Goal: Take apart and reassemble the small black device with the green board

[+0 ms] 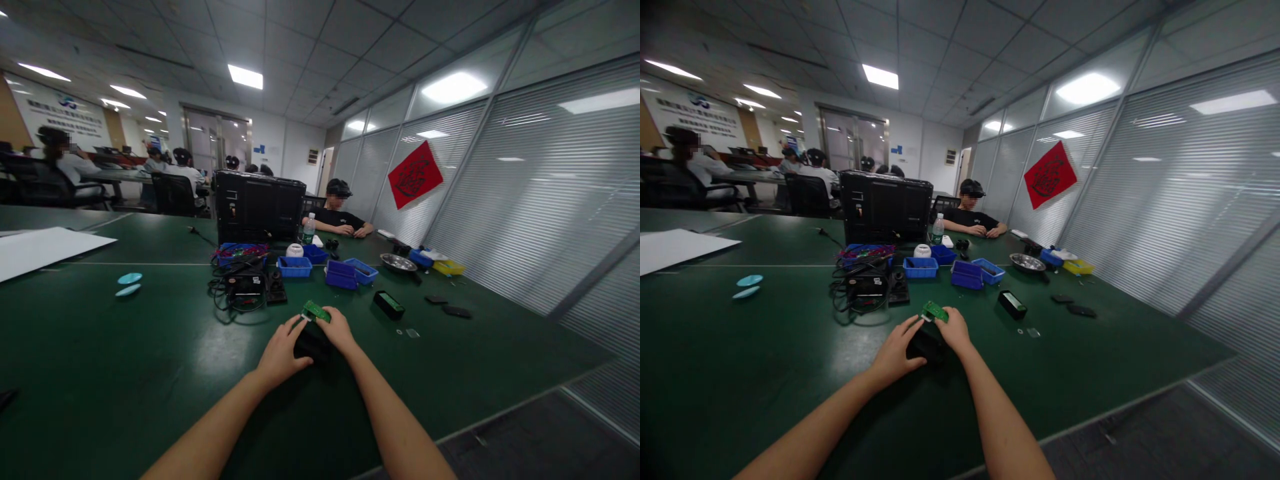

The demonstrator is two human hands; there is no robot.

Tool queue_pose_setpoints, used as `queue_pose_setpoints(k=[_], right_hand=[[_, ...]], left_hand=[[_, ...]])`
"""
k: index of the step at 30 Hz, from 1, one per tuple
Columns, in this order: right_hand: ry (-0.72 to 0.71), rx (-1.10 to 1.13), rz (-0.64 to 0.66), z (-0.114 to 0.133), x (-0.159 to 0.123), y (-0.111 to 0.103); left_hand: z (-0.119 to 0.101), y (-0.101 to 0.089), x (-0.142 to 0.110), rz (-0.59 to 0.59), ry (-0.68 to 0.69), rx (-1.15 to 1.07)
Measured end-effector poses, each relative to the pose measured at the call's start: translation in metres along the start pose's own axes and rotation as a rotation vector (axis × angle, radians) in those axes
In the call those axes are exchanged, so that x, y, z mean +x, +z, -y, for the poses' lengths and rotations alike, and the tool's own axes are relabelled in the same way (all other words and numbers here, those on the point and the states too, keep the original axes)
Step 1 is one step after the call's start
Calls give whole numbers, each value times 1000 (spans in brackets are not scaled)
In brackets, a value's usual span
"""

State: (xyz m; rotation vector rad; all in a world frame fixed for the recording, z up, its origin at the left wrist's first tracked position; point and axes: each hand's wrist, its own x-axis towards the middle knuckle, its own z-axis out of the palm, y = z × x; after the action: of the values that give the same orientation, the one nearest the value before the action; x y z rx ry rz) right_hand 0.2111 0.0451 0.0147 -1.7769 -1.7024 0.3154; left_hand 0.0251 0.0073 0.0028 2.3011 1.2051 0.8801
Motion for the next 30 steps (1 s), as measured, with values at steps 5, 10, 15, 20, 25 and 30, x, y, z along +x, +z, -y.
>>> queue_pose_setpoints(k=[5, 10, 15, 20, 25, 30], right_hand=[[20, 223, -69, 4, 3, -17], [-71, 430, 8, 18, -5, -33], [-152, 349, 202, 25, -11, -40], [-245, 300, 319, 29, -15, -47], [-300, 284, 330, 28, -15, -48], [-325, 278, 309, 27, -13, -43]], left_hand=[[9, 3, 5, 12, -153, -31], [21, 4, 12, -50, -302, -85], [22, 1, 13, -37, -281, -104], [20, 0, 11, -58, -252, -123], [19, -1, 11, -42, -254, -116], [17, -1, 11, -42, -255, -100]])
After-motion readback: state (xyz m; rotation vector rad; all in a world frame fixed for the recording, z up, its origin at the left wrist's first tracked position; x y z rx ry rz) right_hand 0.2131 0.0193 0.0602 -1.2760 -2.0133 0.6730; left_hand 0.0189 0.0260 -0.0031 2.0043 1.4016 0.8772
